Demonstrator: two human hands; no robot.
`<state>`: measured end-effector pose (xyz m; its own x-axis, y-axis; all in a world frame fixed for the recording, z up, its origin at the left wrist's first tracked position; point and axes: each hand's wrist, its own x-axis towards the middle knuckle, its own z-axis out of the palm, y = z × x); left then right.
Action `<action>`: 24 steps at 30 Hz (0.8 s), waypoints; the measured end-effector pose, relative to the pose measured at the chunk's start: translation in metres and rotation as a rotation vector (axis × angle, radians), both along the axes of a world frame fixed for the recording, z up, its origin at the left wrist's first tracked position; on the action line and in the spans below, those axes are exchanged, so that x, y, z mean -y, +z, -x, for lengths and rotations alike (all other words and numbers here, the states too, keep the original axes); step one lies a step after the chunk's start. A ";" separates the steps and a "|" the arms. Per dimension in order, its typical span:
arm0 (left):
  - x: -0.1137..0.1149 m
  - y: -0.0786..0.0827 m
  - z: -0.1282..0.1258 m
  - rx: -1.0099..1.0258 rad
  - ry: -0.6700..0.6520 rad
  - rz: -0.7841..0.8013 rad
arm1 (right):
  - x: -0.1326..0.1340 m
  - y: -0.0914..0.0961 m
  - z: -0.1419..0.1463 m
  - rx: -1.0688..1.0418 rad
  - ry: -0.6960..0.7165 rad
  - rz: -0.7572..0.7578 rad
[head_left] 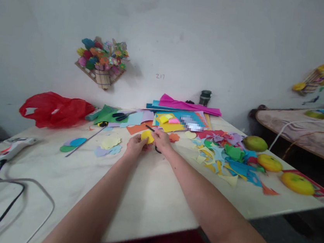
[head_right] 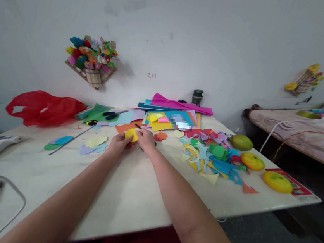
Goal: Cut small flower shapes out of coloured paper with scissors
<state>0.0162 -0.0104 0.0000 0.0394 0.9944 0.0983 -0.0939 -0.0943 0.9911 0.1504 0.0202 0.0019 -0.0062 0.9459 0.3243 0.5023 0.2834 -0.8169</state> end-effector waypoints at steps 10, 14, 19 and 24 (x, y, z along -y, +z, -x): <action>-0.022 0.013 0.007 -0.229 0.173 -0.114 | -0.029 0.030 -0.106 0.342 -0.427 -0.052; -0.032 0.012 0.007 -0.245 0.283 -0.196 | -0.043 0.026 -0.161 0.363 -0.548 -0.002; -0.034 0.009 0.003 -0.135 0.313 -0.133 | -0.061 0.012 -0.202 0.481 -0.570 -0.006; -0.034 0.003 0.005 -0.022 0.324 -0.029 | -0.076 -0.003 -0.221 0.528 -0.555 -0.013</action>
